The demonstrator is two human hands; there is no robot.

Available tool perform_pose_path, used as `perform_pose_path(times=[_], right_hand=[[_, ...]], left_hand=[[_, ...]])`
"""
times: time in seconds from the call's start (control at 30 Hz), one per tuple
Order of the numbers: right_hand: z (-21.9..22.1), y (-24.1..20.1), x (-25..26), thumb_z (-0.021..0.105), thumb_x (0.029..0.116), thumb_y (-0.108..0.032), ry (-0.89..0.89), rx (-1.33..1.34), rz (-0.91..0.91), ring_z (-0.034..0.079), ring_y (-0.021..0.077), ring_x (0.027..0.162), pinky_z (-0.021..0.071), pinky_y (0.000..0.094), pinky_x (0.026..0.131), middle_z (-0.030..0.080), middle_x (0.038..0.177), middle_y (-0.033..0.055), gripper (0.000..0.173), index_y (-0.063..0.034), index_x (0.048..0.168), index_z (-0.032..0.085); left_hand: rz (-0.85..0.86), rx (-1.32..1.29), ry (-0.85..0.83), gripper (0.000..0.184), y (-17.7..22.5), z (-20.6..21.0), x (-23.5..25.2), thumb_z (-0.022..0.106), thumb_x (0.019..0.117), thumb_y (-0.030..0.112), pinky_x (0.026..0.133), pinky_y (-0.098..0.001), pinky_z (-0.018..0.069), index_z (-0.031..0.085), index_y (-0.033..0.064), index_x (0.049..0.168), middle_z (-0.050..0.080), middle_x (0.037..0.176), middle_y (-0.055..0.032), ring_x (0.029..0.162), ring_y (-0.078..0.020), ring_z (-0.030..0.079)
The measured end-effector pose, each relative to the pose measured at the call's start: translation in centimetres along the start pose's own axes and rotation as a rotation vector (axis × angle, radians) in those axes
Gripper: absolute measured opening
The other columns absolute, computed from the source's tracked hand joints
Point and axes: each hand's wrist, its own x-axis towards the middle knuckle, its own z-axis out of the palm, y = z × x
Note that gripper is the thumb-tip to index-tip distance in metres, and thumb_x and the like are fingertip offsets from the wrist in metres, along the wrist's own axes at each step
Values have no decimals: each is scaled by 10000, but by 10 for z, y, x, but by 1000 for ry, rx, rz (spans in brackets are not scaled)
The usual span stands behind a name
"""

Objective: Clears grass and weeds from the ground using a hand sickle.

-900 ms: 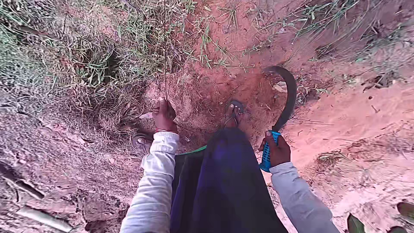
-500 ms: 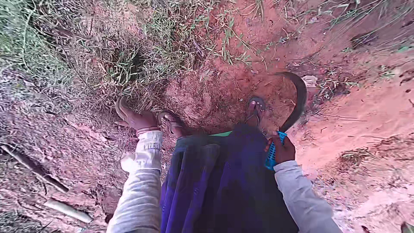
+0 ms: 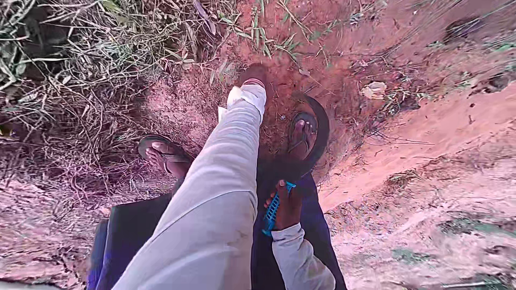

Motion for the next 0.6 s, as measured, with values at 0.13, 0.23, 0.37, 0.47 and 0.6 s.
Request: perform_pose_path(times=[0.13, 0.23, 0.37, 0.47, 0.6], right_hand=[[1, -3, 5, 435, 1074, -101, -13, 67, 10, 582, 42, 459, 560, 207, 476, 563, 605, -41, 167, -12, 964, 523], [2, -19, 5, 432, 1080, -107, -17, 122, 25, 579, 42, 459, 560, 211, 478, 555, 599, -42, 165, -16, 973, 519], [1, -33, 5, 435, 1072, -106, -38, 145, -12, 592, 37, 470, 562, 203, 489, 562, 592, -60, 158, -30, 965, 523], [-3, -25, 9, 451, 1047, -106, -63, 115, -73, 596, 26, 492, 562, 196, 509, 566, 602, -78, 134, -41, 966, 535], [-4, -7, 16, 488, 1027, -103, -48, 79, -82, 590, 12, 491, 560, 191, 513, 566, 609, -86, 107, -29, 974, 545]], left_hand=[[137, -26, 19, 423, -20, 5, -14, 567, 1032, 135, 1121, -654, 405, 555, -73, 1400, 576, 1412, -320, 1349, -486, 540], [239, -129, 120, 352, -40, 12, -39, 540, 1054, 177, 1085, -634, 443, 626, -66, 1294, 627, 1332, -305, 1265, -473, 604], [354, -81, 406, 412, -31, 10, -36, 605, 927, -11, 1092, -605, 433, 599, -59, 1337, 513, 1485, -283, 1357, -485, 511], [492, 74, 380, 648, 10, -5, 8, 587, 954, -21, 1247, -566, 242, 373, -24, 1566, 316, 1665, -227, 1547, -427, 290], [415, 298, 161, 544, 51, -15, 41, 570, 1008, 47, 1225, -653, 193, 414, -72, 1516, 402, 1575, -314, 1490, -500, 341]])
